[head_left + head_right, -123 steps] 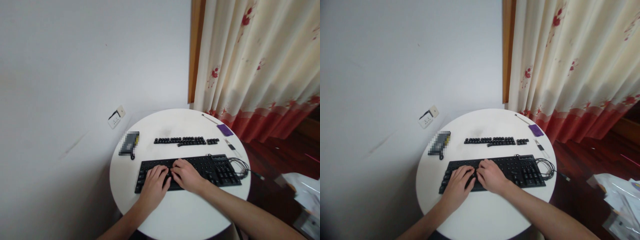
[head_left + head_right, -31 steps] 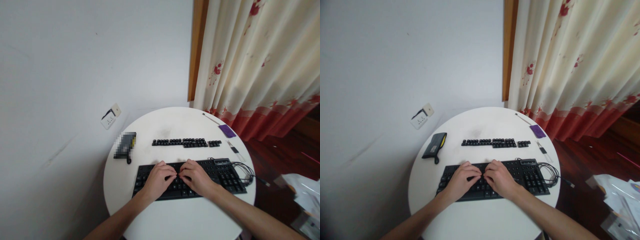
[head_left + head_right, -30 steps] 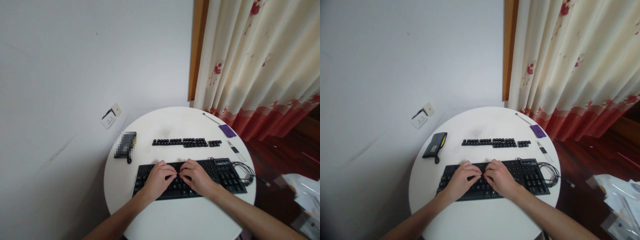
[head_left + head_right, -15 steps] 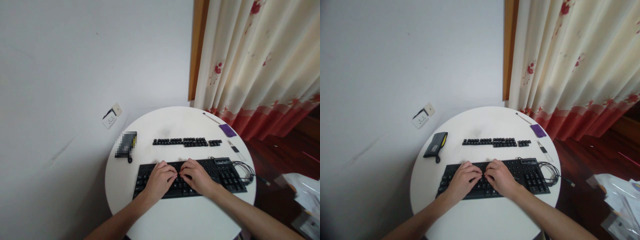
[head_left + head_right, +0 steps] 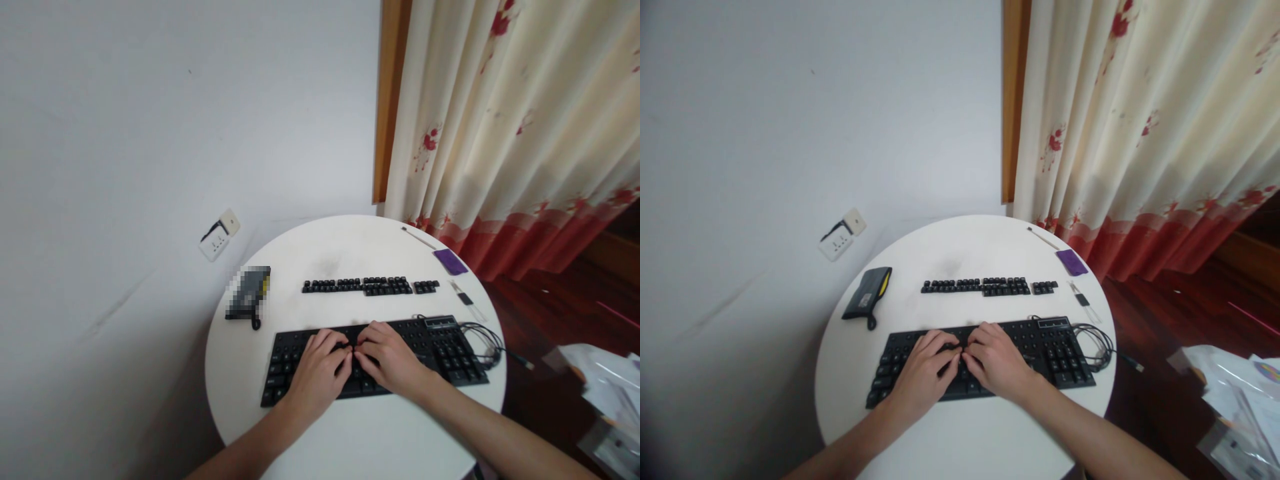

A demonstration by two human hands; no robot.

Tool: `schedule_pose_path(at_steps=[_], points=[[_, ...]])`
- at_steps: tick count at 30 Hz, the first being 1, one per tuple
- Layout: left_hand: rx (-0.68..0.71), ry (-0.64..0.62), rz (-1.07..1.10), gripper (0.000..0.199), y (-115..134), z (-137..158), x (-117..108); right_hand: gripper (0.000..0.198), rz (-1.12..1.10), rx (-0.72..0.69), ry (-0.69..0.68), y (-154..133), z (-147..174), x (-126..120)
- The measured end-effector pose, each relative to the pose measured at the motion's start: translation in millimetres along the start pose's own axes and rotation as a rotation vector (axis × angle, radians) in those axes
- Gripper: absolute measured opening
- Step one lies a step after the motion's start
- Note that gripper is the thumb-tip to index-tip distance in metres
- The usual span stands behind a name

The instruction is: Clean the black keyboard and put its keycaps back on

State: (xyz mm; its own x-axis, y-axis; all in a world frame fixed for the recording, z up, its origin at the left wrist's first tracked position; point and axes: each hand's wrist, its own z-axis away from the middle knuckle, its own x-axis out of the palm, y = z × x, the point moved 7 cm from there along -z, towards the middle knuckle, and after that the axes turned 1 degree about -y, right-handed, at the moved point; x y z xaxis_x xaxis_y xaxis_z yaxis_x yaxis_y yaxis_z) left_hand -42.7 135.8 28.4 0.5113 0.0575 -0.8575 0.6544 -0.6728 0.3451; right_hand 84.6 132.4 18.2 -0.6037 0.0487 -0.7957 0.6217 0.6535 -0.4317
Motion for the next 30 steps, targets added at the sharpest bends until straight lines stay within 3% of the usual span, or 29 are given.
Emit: schedule_pose_path(at_steps=[30], points=[[-0.019, 0.006, 0.011, 0.019, -4.1, 3.2, 6.2, 0.02, 0.0, 0.008, -0.011, 0.4, -0.5, -2.2]])
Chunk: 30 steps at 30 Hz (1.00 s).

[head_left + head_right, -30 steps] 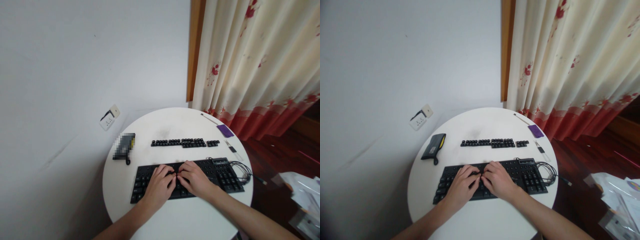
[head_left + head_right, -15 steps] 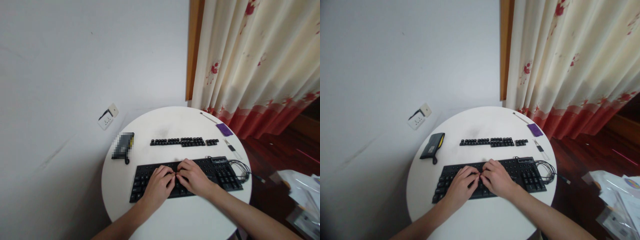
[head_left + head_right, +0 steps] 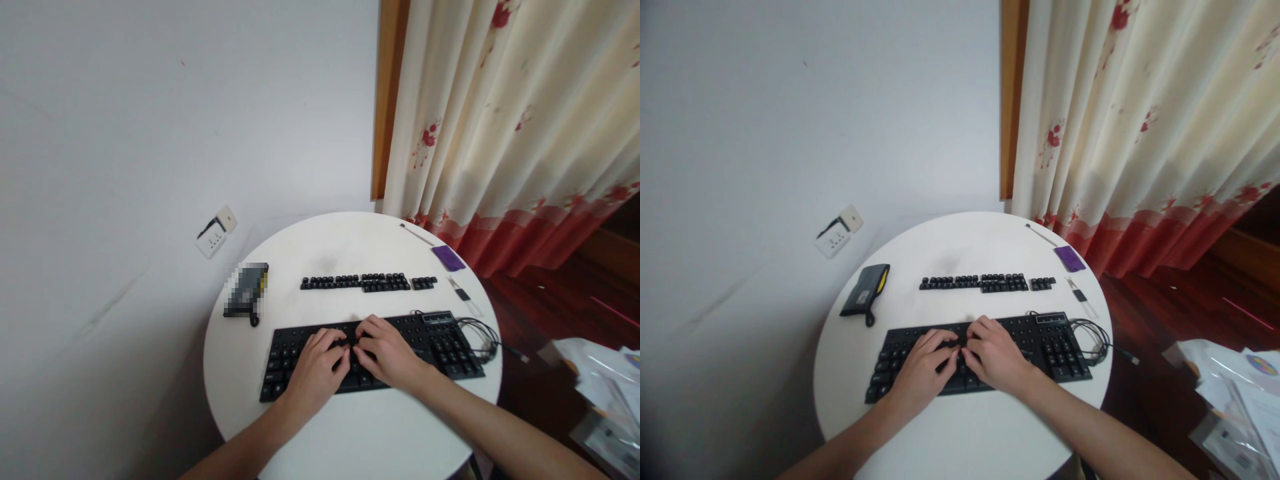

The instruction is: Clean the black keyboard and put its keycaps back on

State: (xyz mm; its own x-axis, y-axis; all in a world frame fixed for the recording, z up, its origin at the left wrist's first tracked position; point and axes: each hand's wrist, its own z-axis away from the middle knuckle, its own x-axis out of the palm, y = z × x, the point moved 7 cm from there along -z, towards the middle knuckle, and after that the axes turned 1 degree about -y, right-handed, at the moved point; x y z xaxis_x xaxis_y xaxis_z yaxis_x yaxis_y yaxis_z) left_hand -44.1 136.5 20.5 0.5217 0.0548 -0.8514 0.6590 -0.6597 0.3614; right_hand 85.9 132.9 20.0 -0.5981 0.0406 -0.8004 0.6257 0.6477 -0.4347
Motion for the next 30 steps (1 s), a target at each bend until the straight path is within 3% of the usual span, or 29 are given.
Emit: schedule_pose_path(at_steps=[12, 30], points=[[0.031, 0.015, -0.002, 0.018, 2.6, 1.4, -3.1, 0.018, -0.074, -0.018, 0.07, 1.2, -0.3, -6.9], [0.028, 0.0, -0.007, 0.02, 3.1, 0.7, -0.2, 0.021, -0.053, 0.023, 0.023, 5.2, 0.1, -3.4]])
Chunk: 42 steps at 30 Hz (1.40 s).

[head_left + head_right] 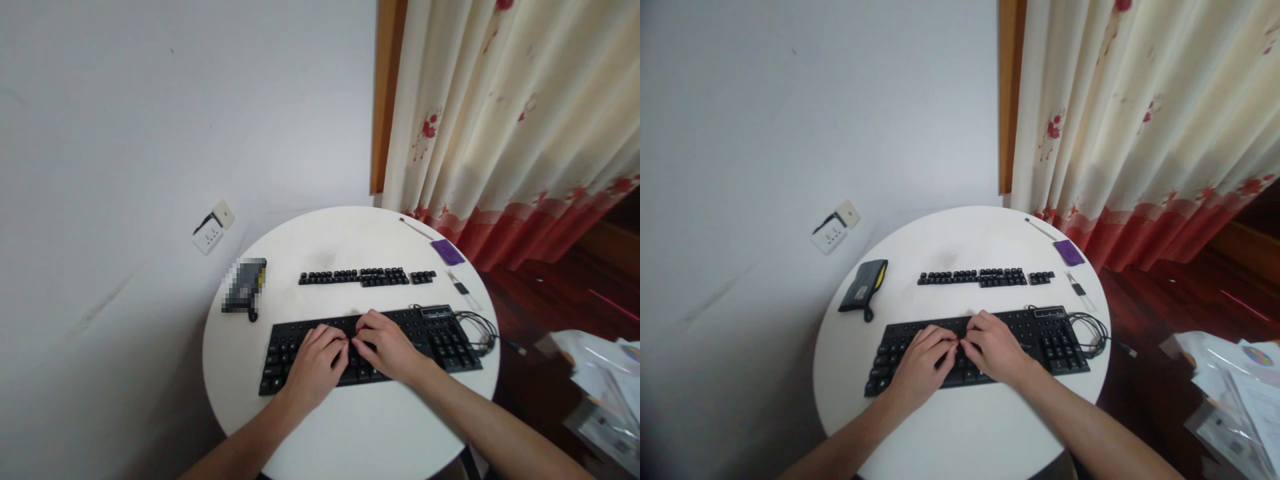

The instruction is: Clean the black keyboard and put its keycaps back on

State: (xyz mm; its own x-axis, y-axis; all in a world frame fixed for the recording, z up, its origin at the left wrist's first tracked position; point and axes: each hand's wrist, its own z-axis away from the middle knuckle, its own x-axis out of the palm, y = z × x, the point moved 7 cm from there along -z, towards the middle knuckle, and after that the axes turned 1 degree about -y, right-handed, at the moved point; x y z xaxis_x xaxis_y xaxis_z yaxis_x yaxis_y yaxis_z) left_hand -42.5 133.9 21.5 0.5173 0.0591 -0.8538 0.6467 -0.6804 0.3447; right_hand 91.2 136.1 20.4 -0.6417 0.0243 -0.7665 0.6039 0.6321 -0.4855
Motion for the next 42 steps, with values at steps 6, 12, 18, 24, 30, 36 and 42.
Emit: schedule_pose_path(at_steps=[6, 12, 18, 24, 30, 36, 42], points=[[0.01, -0.002, -0.012, 0.018, -1, 2, 2, 0.021, 0.003, -0.004, -0.012, 1, 0, 2], [0.019, -0.031, -0.048, 0.017, 2, 5, 4, 0.023, 0.024, -0.012, -0.02, 0, 1, 3], [0.1, -0.026, -0.122, 0.019, 11, 5, 2, 0.021, 0.089, -0.005, -0.04, -3, 1, 2], [0.045, -0.035, -0.085, 0.019, 7, 5, 2, 0.022, 0.047, -0.008, -0.047, -4, 1, 2], [0.038, -0.039, -0.066, 0.018, 10, -14, -16, 0.02, 0.059, 0.033, -0.02, 2, -3, -10], [-0.013, -0.04, -0.1, 0.022, -9, -81, -22, 0.022, 0.295, 0.304, 0.087, 60, -25, -48], [0.004, -0.129, -0.19, 0.017, -25, -130, 24, 0.025, 0.493, 0.346, -0.073, 86, -47, -42]])
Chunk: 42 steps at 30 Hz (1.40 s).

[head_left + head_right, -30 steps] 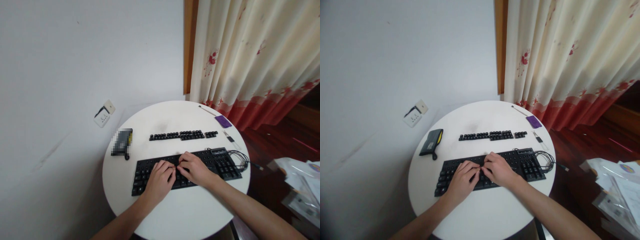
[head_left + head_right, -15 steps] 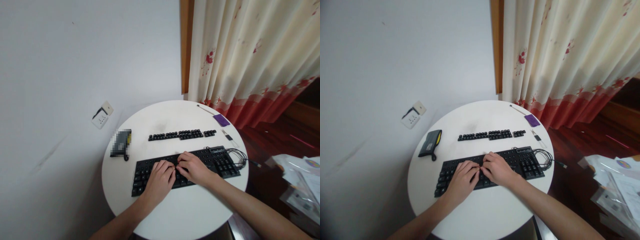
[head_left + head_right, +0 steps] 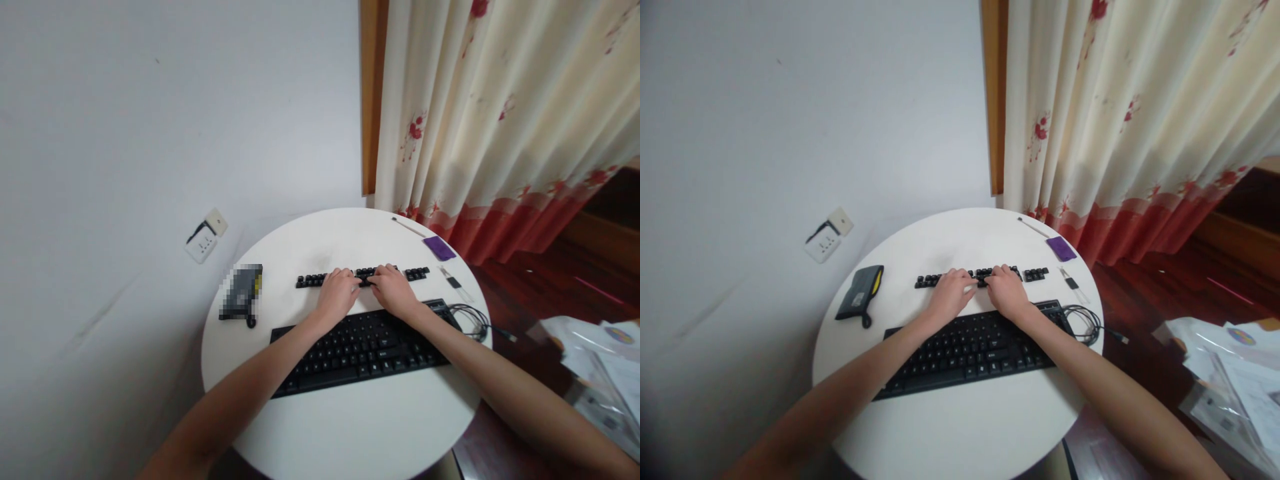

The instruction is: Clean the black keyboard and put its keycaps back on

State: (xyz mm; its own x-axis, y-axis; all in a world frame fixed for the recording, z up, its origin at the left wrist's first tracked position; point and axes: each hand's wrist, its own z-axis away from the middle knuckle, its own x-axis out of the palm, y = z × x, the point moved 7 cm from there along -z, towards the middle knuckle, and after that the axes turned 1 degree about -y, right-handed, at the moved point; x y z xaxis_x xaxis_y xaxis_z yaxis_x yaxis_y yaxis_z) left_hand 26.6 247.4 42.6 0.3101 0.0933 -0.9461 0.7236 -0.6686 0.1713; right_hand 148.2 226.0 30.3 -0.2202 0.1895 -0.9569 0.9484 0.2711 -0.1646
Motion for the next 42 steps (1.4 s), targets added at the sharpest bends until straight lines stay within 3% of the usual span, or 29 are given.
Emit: schedule_pose_path(at_steps=[7, 16, 24, 31, 37, 42], points=[[0.022, -0.024, -0.076, 0.016, 6, -4, 21, 0.026, 0.109, -0.022, -0.049, -5, -1, 9], [0.043, -0.053, -0.033, 0.019, 8, 0, 25, 0.023, 0.083, -0.052, -0.022, -8, 1, 12], [0.019, -0.086, -0.025, 0.019, 8, 1, 23, 0.019, 0.103, 0.035, -0.022, 2, -6, 5], [0.005, -0.037, 0.003, 0.008, 3, 18, 0, 0.015, 0.167, 0.013, -0.06, -4, -14, 11], [-0.057, 0.041, 0.108, 0.005, -5, 52, -32, 0.014, 0.138, -0.049, -0.067, -13, -19, 14], [-0.063, 0.046, 0.246, 0.004, 0, 79, -42, 0.012, 0.031, -0.096, -0.051, -27, -11, 9]])
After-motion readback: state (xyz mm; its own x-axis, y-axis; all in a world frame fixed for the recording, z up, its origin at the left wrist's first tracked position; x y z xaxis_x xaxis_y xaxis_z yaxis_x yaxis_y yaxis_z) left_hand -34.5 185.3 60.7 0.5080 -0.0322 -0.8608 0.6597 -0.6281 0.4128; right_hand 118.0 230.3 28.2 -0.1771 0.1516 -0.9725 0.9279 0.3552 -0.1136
